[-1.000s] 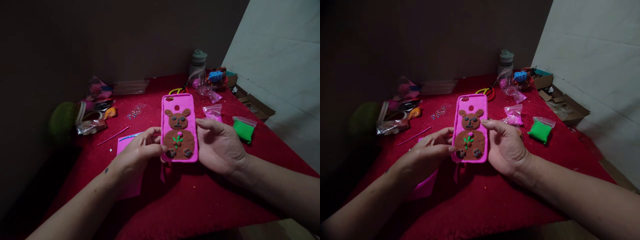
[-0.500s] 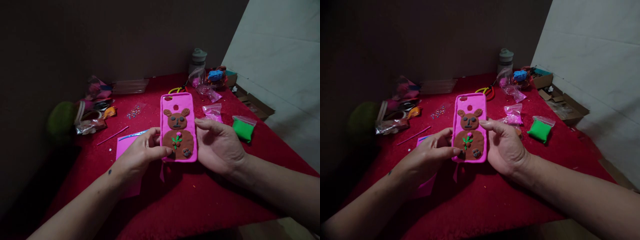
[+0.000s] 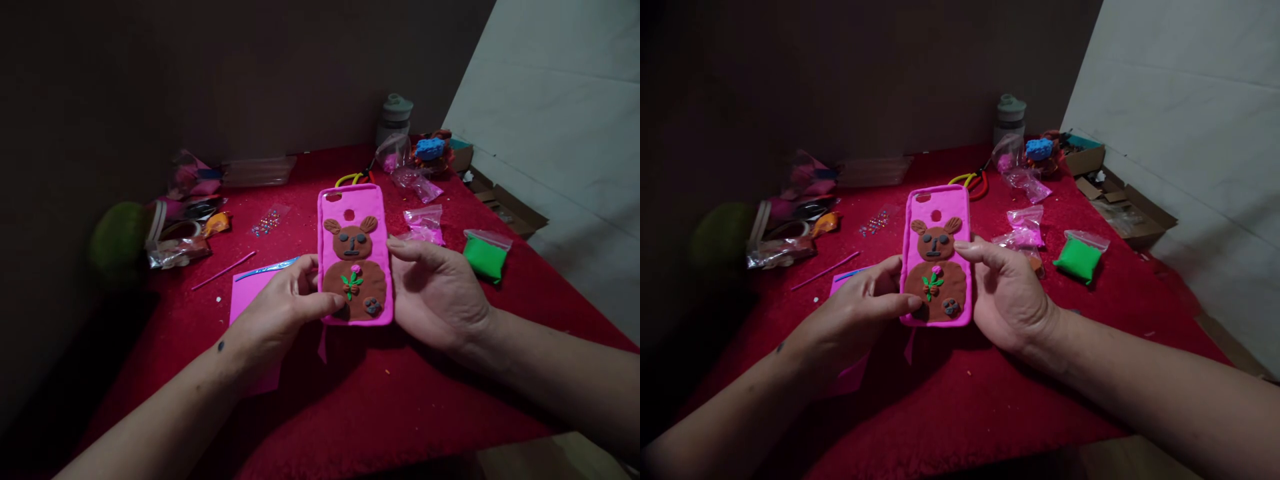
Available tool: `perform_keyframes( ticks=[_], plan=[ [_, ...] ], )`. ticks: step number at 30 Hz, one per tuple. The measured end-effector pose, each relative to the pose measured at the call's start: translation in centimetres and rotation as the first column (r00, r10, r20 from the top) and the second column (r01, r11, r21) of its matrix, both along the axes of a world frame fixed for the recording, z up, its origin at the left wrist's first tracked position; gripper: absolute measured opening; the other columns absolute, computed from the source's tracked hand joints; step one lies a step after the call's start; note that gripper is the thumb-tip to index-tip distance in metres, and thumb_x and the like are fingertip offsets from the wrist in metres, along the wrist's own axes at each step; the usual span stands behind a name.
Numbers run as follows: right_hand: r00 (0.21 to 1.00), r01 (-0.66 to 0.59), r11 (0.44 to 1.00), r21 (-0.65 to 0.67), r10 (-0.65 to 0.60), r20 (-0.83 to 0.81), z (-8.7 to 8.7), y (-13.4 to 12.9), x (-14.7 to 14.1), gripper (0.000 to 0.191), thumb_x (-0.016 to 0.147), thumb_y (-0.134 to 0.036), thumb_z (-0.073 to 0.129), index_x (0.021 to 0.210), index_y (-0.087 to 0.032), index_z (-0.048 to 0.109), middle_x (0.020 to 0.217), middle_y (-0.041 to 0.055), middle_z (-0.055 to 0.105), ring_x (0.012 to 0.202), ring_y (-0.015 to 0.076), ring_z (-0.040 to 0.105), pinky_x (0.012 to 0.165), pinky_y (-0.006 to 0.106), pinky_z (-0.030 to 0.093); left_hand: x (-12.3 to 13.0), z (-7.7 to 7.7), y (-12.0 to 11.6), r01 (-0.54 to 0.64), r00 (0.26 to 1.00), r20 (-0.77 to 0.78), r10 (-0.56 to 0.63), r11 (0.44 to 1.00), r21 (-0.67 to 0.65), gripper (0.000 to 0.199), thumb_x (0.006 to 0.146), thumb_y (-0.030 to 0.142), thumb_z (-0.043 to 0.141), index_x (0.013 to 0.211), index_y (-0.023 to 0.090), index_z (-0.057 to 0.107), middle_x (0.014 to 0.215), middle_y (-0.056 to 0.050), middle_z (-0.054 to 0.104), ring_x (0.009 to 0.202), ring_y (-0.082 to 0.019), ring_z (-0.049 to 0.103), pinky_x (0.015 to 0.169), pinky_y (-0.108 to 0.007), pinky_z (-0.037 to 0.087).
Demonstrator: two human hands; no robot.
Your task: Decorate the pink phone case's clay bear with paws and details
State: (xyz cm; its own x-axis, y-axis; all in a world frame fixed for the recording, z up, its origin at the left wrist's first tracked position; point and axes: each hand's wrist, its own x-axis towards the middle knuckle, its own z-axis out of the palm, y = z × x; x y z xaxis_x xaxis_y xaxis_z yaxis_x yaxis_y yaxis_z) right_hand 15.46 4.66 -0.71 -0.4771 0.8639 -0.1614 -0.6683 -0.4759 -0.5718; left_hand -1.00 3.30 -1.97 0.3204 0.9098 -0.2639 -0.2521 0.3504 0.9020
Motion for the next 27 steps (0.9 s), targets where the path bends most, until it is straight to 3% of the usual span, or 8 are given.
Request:
perform_keyframes(
  ticks=[6, 17, 20, 24, 27],
  plan=[
    [0.999, 0.034, 0.999, -0.009, -0.033, 0.041, 0.2, 0.0, 0.0, 0.045, 0.082, -0.02, 0.045, 0.124, -0.019, 0.059, 0.106, 0.0088, 0.07, 0.099, 0.028, 0.064, 0.101, 0.056, 0.041, 0.0, 0.4, -0.3, 0.046, 0.999, 0.005, -0.046, 0.998, -0.044, 0.041, 0.069, 0.008, 0.074, 0.106, 0.017, 0.058, 0.111, -0.01, 0.07, 0.102, -0.027, 0.067, 0.091, -0.04, 0.053],
    [0.998, -0.002, 0.999, -0.038, 0.0, -0.063, -0.1, 0.3, 0.0, 0.045, 0.079, -0.018, 0.046, 0.123, -0.017, 0.058, 0.103, 0.0089, 0.07, 0.106, 0.0271, 0.061, 0.103, 0.054, 0.039, 0.4, 0.8, -0.7, 0.001, 0.995, -0.097, -0.006, 0.999, -0.052, 0.05, 0.068, 0.012, 0.077, 0.111, 0.016, 0.054, 0.11, -0.01, 0.07, 0.1, -0.026, 0.067, 0.088, -0.037, 0.052],
    [0.999, 0.012, 0.999, -0.044, -0.013, -0.035, 0.1, 0.3, -0.1, 0.043, 0.08, -0.019, 0.044, 0.12, -0.016, 0.06, 0.1, 0.0094, 0.07, 0.105, 0.0275, 0.062, 0.103, 0.054, 0.04, -0.1, 0.9, -0.6, 0.051, 0.997, -0.047, -0.053, 0.997, -0.051, 0.05, 0.07, 0.013, 0.075, 0.114, 0.017, 0.053, 0.109, -0.009, 0.069, 0.097, -0.025, 0.067, 0.087, -0.037, 0.052],
    [1.0, 0.019, 0.998, -0.06, -0.02, -0.012, 0.3, 0.3, 0.0, 0.042, 0.081, -0.022, 0.041, 0.117, -0.016, 0.061, 0.099, 0.0099, 0.07, 0.103, 0.0282, 0.062, 0.102, 0.056, 0.039, -1.0, 1.0, -0.4, 0.131, 0.987, -0.09, -0.134, 0.991, -0.034, 0.046, 0.069, 0.013, 0.073, 0.111, 0.016, 0.056, 0.095, -0.009, 0.069, 0.082, -0.023, 0.067, 0.073, -0.033, 0.052],
    [0.999, 0.025, 0.999, -0.046, -0.026, -0.025, 0.2, 0.3, 0.1, 0.041, 0.081, -0.022, 0.041, 0.116, -0.017, 0.062, 0.1, 0.0093, 0.069, 0.104, 0.0277, 0.062, 0.103, 0.056, 0.038, -1.1, 0.9, -0.3, 0.159, 0.984, -0.08, -0.16, 0.987, -0.019, 0.043, 0.068, 0.009, 0.071, 0.108, 0.016, 0.056, 0.101, -0.01, 0.069, 0.085, -0.022, 0.066, 0.074, -0.032, 0.052]
  ],
)
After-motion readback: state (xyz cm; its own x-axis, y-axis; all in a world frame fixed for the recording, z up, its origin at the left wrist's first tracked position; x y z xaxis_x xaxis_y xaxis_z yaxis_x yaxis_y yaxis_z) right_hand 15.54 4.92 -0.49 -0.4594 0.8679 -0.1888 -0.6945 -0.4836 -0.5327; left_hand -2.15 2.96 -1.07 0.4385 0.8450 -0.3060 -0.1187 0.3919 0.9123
